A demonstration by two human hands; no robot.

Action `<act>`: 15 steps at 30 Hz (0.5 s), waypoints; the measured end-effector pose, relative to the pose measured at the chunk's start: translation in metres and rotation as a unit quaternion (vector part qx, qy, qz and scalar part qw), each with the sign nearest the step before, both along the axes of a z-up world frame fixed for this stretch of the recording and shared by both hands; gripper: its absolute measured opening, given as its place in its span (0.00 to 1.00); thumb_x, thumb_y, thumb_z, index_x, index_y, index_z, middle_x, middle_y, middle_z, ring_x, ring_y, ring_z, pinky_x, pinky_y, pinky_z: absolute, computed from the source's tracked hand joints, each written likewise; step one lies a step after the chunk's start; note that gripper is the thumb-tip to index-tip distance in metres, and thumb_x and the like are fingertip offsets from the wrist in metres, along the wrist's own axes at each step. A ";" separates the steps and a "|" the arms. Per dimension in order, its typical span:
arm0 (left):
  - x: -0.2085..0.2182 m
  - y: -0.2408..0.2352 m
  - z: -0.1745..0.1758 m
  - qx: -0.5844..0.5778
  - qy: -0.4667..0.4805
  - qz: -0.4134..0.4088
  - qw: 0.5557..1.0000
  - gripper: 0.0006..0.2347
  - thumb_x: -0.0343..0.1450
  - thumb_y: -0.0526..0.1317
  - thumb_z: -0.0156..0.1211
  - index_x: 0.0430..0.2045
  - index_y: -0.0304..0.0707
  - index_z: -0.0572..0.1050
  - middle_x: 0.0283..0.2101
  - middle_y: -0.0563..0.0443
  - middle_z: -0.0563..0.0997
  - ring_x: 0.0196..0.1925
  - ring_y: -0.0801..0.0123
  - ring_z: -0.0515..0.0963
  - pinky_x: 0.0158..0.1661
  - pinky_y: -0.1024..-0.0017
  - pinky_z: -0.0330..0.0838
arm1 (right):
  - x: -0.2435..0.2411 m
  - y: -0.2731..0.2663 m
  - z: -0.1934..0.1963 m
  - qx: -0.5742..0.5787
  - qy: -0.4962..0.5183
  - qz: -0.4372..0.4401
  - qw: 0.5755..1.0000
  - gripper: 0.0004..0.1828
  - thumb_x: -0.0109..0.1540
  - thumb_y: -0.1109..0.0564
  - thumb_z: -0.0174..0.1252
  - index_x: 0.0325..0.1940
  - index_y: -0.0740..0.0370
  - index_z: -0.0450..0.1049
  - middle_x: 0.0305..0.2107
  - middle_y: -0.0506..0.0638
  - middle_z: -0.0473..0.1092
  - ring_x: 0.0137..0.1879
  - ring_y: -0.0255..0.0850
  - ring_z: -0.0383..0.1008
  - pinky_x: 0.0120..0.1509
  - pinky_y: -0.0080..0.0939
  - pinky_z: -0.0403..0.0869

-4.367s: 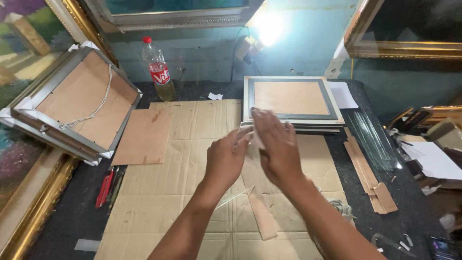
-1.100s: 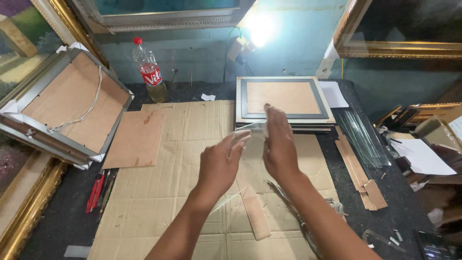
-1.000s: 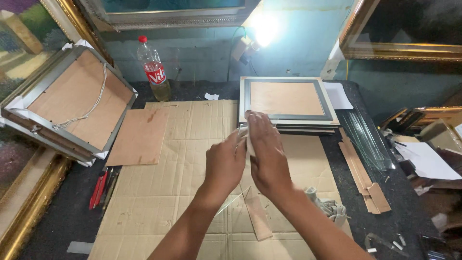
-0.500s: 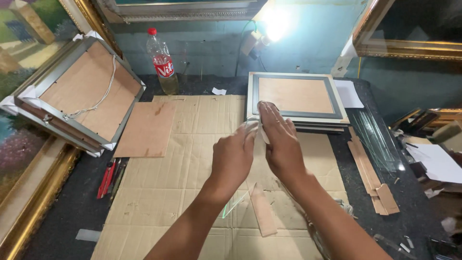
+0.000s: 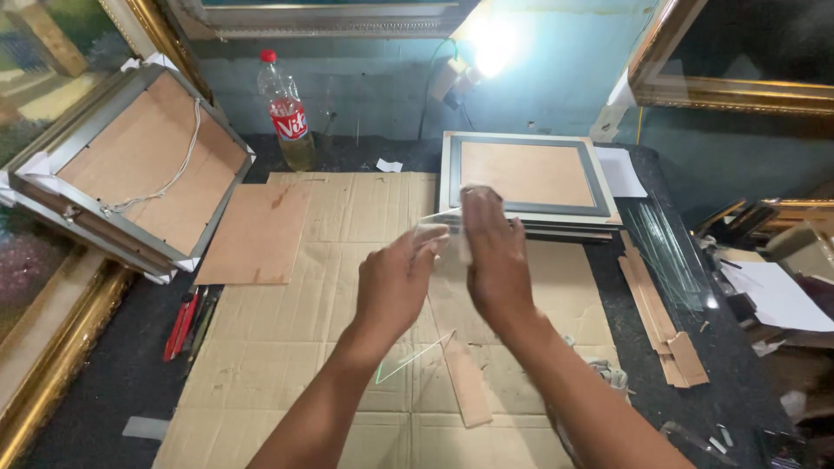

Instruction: Smoothing the edges of a glass pane using a sanding block

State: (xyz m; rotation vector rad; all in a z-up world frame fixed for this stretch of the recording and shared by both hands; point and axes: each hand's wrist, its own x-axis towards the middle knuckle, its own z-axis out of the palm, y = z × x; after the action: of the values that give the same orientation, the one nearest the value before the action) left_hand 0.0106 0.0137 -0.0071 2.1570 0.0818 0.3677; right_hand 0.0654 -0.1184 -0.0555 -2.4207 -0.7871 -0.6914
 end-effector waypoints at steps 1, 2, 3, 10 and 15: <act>-0.006 0.001 0.003 -0.002 0.003 0.000 1.000 0.12 0.66 0.38 0.45 0.37 0.30 0.72 0.27 0.36 0.78 0.18 0.60 0.78 0.22 0.68 0.69 | 0.003 -0.003 -0.006 -0.002 0.003 0.000 1.000 0.44 0.46 0.75 0.38 0.67 0.56 0.44 0.61 0.57 0.48 0.66 0.55 0.45 0.63 0.65 0.46; -0.008 0.001 0.007 0.001 -0.003 -0.008 1.000 0.12 0.66 0.38 0.46 0.38 0.34 0.73 0.29 0.37 0.79 0.26 0.50 0.77 0.28 0.59 0.69 | 0.010 -0.007 -0.010 0.011 0.043 -0.023 0.999 0.46 0.47 0.74 0.41 0.67 0.54 0.40 0.62 0.56 0.46 0.67 0.54 0.42 0.63 0.67 0.43; -0.010 0.001 0.012 0.004 -0.009 -0.017 1.000 0.12 0.65 0.39 0.46 0.38 0.38 0.74 0.32 0.38 0.79 0.35 0.40 0.76 0.35 0.50 0.69 | 0.018 -0.012 -0.014 0.025 0.082 -0.045 0.995 0.47 0.48 0.74 0.44 0.68 0.53 0.37 0.63 0.55 0.43 0.68 0.53 0.39 0.63 0.70 0.41; -0.010 -0.006 0.011 0.017 -0.004 -0.005 1.000 0.12 0.65 0.39 0.45 0.38 0.40 0.74 0.32 0.41 0.79 0.33 0.44 0.77 0.35 0.51 0.70 | 0.006 -0.005 -0.007 0.031 0.068 0.009 0.997 0.43 0.49 0.74 0.37 0.67 0.52 0.40 0.63 0.55 0.44 0.68 0.53 0.39 0.65 0.64 0.42; -0.014 -0.010 0.017 0.045 0.002 -0.008 0.999 0.13 0.65 0.41 0.46 0.35 0.34 0.75 0.26 0.37 0.78 0.33 0.41 0.77 0.35 0.51 0.69 | 0.021 -0.017 -0.009 0.111 0.066 0.009 0.992 0.37 0.51 0.73 0.39 0.64 0.61 0.46 0.60 0.62 0.49 0.66 0.58 0.44 0.66 0.61 0.44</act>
State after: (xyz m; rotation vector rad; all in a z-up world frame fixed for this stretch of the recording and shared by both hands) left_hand -0.0031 0.0035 0.0095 2.2456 0.0510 0.3643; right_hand 0.0859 -0.1353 -0.0646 -2.2296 -0.6418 -0.5721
